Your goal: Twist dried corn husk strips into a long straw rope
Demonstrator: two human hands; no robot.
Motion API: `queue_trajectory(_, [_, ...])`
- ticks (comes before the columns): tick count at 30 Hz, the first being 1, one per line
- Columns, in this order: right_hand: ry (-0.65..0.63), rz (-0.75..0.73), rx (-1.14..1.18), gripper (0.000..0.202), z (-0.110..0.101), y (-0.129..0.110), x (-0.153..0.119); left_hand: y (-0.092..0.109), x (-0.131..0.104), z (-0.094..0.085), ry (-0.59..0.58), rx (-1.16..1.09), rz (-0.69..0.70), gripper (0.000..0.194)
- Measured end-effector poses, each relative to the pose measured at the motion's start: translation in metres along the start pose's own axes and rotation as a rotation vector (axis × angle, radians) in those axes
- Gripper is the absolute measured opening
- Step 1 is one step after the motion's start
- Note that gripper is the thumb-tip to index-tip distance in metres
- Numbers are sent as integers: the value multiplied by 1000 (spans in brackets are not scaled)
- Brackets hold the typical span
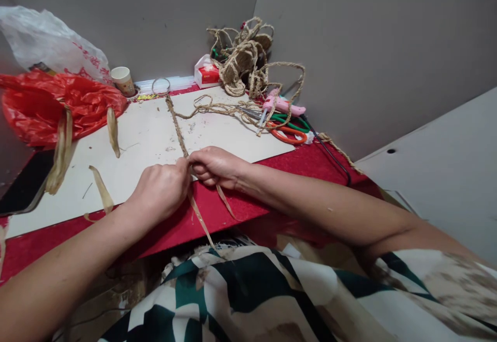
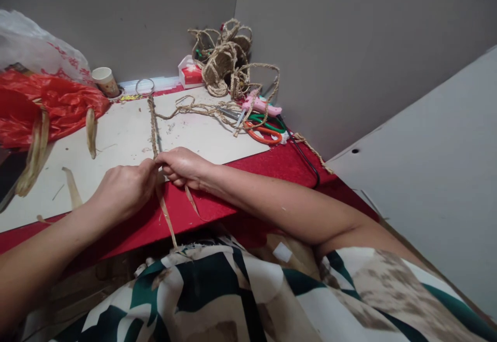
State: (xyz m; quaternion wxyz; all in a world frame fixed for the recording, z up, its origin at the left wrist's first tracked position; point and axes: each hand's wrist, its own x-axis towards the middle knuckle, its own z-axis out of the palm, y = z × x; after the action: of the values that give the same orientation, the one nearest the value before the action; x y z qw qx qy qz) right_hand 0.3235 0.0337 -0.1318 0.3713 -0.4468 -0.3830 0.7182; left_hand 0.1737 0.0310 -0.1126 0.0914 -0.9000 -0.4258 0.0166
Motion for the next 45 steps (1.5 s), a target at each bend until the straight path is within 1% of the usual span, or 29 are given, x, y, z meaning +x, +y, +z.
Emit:
queue_trajectory(5, [-14, 69, 104, 29, 1, 2, -2, 4, -2, 4, 5, 64, 67, 27])
queue_trajectory(8, [-2, 38, 100, 30, 1, 4, -4, 10, -6, 7, 26, 83, 90, 27])
queue_trajectory(10, [-14, 27, 94, 25, 1, 5, -4, 15, -9, 8, 49, 91, 125, 29])
queue_trajectory(12, [-36, 37, 108, 18, -2, 6, -4, 16, -11, 6, 68, 45, 197, 29])
queue_trajectory(14, [-63, 40, 150, 16, -5, 5, -4, 10, -9, 2, 126, -116, 231, 30])
queue_trajectory(15, [-84, 46, 177, 16, -7, 3, -3, 4, -6, 0, 193, -239, 194, 31])
queue_trajectory(16, [-108, 53, 201, 16, -9, 1, -3, -2, -2, -2, 280, -385, 119, 31])
queue_trajectory(18, [-143, 80, 230, 17, -12, -3, -4, -15, 8, -3, 443, -725, -102, 31])
queue_trajectory(19, [-155, 97, 234, 18, -13, -6, -4, -20, 14, -3, 444, -925, -193, 30])
queue_trajectory(20, [-163, 109, 236, 19, -14, -8, -5, -24, 19, -2, 376, -1134, -266, 28])
queue_trajectory(21, [-172, 118, 235, 20, -15, -10, -5, -25, 23, 0, 254, -1331, -316, 27])
queue_trajectory(23, [-207, 131, 228, 22, -16, -13, -5, -23, 28, 6, -55, -1635, -351, 23])
queue_trajectory(24, [-225, 137, 218, 23, -17, -13, -4, -20, 29, 8, -182, -1725, -343, 20])
queue_trajectory(25, [-240, 143, 202, 25, -18, -14, -3, -17, 29, 11, -268, -1780, -322, 19])
queue_trajectory(26, [-250, 149, 181, 25, -20, -14, -3, -15, 29, 13, -316, -1810, -296, 20])
queue_trajectory(27, [-258, 154, 155, 25, -21, -14, -2, -13, 28, 14, -336, -1821, -272, 22])
queue_trajectory(28, [-263, 158, 123, 24, -23, -14, -1, -11, 28, 16, -332, -1814, -258, 23])
queue_trajectory(30, [-265, 159, 42, 22, -28, -14, 0, -11, 27, 17, -277, -1747, -249, 22])
queue_trajectory(32, [-251, 153, -62, 21, -32, -15, 1, -11, 26, 18, -203, -1629, -237, 22])
queue_trajectory(35, [-235, 82, -235, 21, -37, -15, 1, -12, 26, 18, -125, -1455, -213, 25])
queue_trajectory(38, [-220, -59, -434, 22, -39, -15, 0, -12, 27, 17, -123, -1387, -218, 24])
queue_trajectory(41, [-187, -184, -633, 21, -39, -17, -1, -10, 29, 14, -158, -1419, -238, 22])
queue_trajectory(45, [-166, -252, -775, 21, -37, -20, -4, -7, 31, 9, -192, -1444, -252, 26])
